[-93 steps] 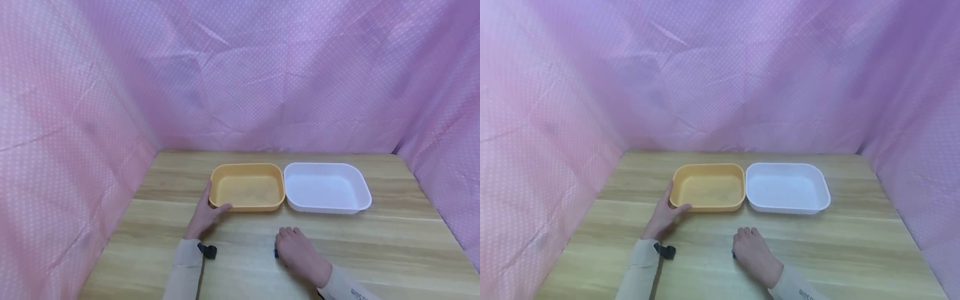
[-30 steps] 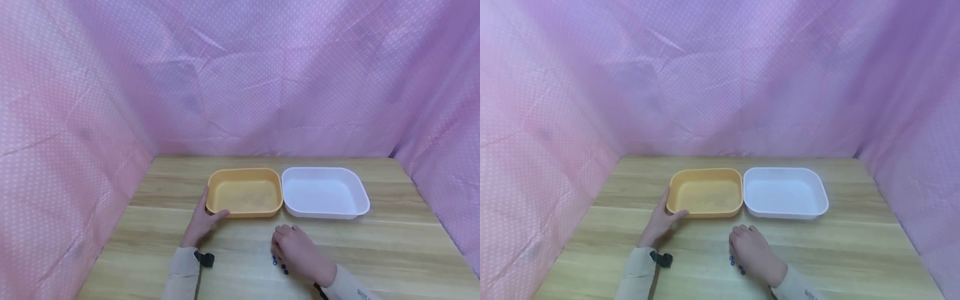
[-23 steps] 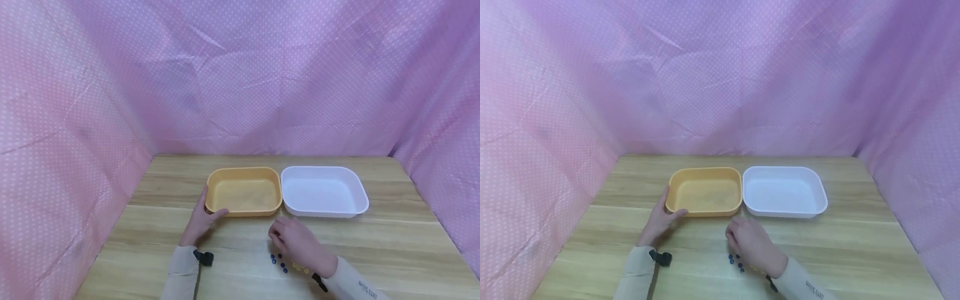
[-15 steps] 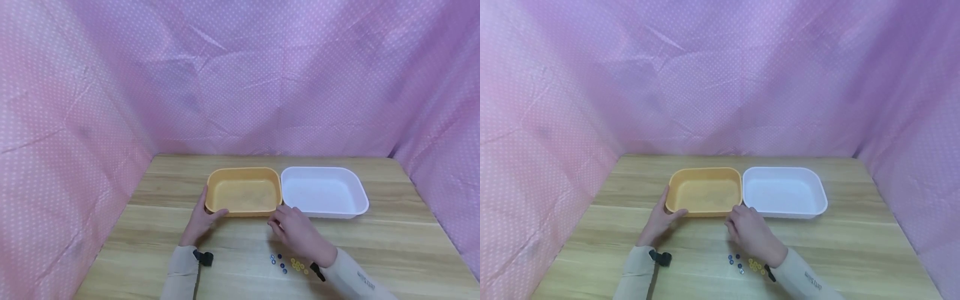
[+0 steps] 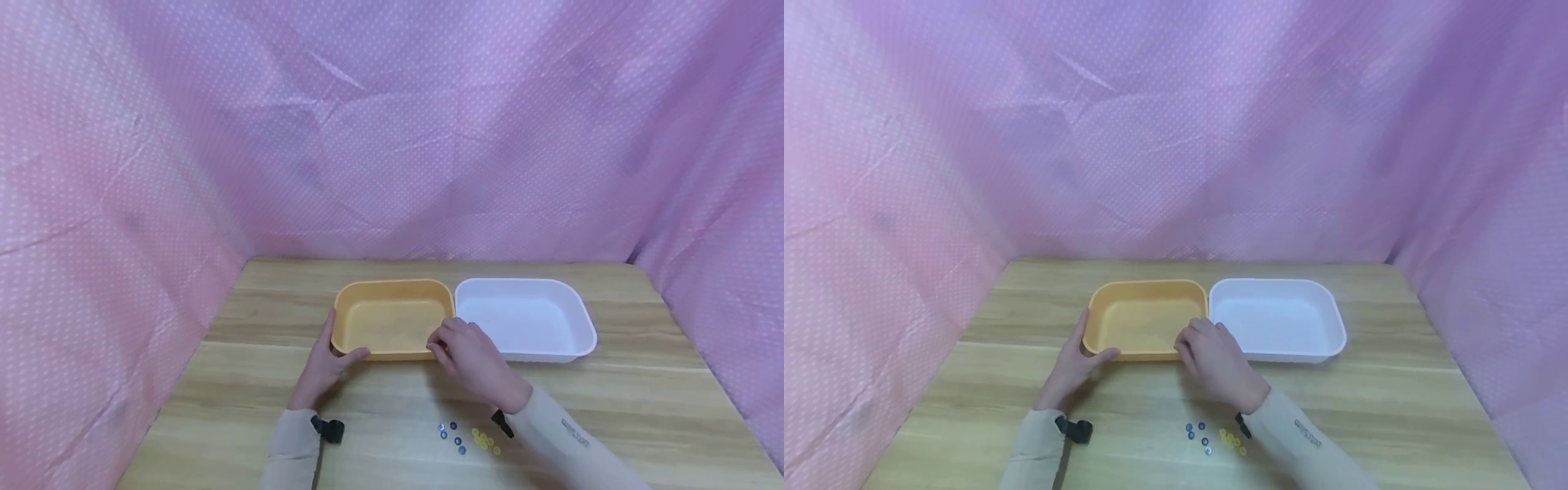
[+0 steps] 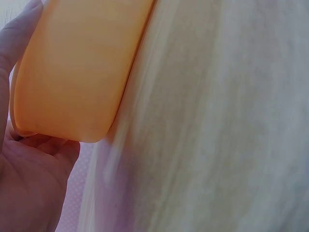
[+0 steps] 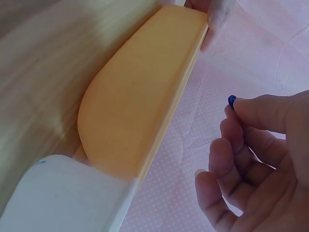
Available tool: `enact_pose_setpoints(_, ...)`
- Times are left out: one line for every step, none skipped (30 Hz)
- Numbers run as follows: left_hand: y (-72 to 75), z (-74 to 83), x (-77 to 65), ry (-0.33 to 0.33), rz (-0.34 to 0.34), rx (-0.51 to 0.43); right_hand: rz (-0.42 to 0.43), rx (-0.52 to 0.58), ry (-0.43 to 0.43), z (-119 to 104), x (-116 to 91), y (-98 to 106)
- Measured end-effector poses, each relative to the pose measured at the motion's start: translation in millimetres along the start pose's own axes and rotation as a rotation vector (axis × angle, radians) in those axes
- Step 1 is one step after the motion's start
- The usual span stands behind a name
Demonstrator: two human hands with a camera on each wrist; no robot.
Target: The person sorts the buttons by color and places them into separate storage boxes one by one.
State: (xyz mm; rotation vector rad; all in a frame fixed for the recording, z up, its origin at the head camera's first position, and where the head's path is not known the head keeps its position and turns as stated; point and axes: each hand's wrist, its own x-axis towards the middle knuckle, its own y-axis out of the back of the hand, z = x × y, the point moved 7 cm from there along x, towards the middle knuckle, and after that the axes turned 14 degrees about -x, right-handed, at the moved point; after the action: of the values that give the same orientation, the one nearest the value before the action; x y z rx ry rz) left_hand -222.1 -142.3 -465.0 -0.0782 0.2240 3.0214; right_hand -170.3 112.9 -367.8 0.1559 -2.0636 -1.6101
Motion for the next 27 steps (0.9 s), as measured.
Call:
enact_pose_setpoints(0.7,-0.5,-0.8,0.008,0.005,0.0,0.002,0.003,0.003,0.3,2.5,-0.6)
enact_pose_setpoints(1.2,-0.5,-1.4,0.01,0.005,-0.001,0.003,0.0,0.005,0.6,5.0,-1.5)
enact_pose_setpoints(1.6,-0.3,-2.0,0.011,0.007,-0.003,0.002,-0.001,0.005,1.0,7.6,-2.5)
enact_pose_setpoints(1.7,0.1,-2.4,0.01,0.007,-0.003,0.0,0.0,0.002,1.5,10.1,-3.3)
enact_pose_setpoints(1.8,0.6,-2.7,0.01,0.01,-0.002,-0.002,-0.003,0.002,2.0,12.6,-4.2)
enact_pose_setpoints(1.9,1.1,-2.8,0.008,0.01,-0.001,-0.006,-0.007,0.0,2.5,15.0,-5.2)
enact_pose_setpoints(1.8,1.6,-2.7,0.006,0.011,0.002,-0.011,-0.01,-0.003,3.3,17.0,-6.5)
enact_pose_setpoints(1.4,1.9,-2.4,0.004,0.009,0.001,-0.018,-0.013,-0.008,4.0,18.9,-7.8)
enact_pose_setpoints(1.0,2.1,-2.1,0.003,0.007,0.001,-0.028,-0.01,-0.011,4.8,20.6,-8.8)
enact_pose_setpoints(0.5,2.3,-1.8,0.003,0.004,0.001,-0.037,-0.008,-0.014,5.4,22.2,-10.0)
enact_pose_setpoints(0.3,2.2,-1.3,0.003,0.003,0.0,-0.048,-0.009,-0.016,6.2,23.8,-11.6)
enact_pose_setpoints(-0.2,2.4,-0.8,0.002,0.0,-0.003,-0.058,-0.008,-0.02,7.1,25.3,-13.2)
enact_pose_setpoints(-0.2,2.2,-0.5,0.0,-0.004,-0.003,-0.068,-0.004,-0.025,7.7,26.9,-15.2)
enact_pose_setpoints(-0.1,1.6,-0.1,-0.003,-0.008,-0.003,-0.076,-0.002,-0.027,8.2,28.6,-17.3)
enact_pose_setpoints(0.1,1.5,0.0,-0.006,-0.01,-0.007,-0.082,-0.002,-0.029,8.7,30.3,-19.4)
enact_pose_setpoints(-0.2,1.4,0.5,-0.008,-0.013,-0.011,-0.087,-0.005,-0.031,9.7,31.9,-21.7)
enact_pose_setpoints(-0.4,1.2,1.0,-0.009,-0.016,-0.015,-0.092,-0.009,-0.031,10.7,33.4,-24.0)
enact_pose_setpoints(-0.6,1.2,1.3,-0.01,-0.018,-0.015,-0.099,-0.011,-0.031,11.5,34.8,-26.2)
enact_pose_setpoints(-0.7,1.1,1.6,-0.011,-0.02,-0.017,-0.102,-0.013,-0.028,12.0,36.3,-28.1)
enact_pose_setpoints(-0.6,1.3,1.5,-0.01,-0.018,-0.019,-0.109,-0.014,-0.024,12.3,37.7,-30.0)
enact_pose_setpoints(-0.4,1.7,1.4,-0.01,-0.015,-0.019,-0.119,-0.01,-0.025,12.7,39.1,-31.9)
enact_pose_setpoints(-0.4,1.4,1.9,-0.009,-0.016,-0.015,-0.129,-0.004,-0.026,12.8,40.6,-33.6)
enact_pose_setpoints(-0.4,1.1,2.3,-0.009,-0.017,-0.01,-0.141,0.005,-0.025,12.8,42.0,-35.3)
enact_pose_setpoints(-0.3,0.9,2.4,-0.01,-0.016,-0.001,-0.153,0.014,-0.026,12.6,43.8,-36.7)
enact_pose_setpoints(-0.1,0.6,2.4,-0.011,-0.014,0.005,-0.161,0.024,-0.028,12.4,45.5,-37.9)
enact_pose_setpoints(0.0,0.3,2.5,-0.012,-0.012,0.01,-0.174,0.029,-0.03,12.3,47.0,-39.9)
enact_pose_setpoints(0.1,-0.3,2.5,-0.012,-0.011,0.015,-0.184,0.034,-0.032,12.3,48.5,-41.8)
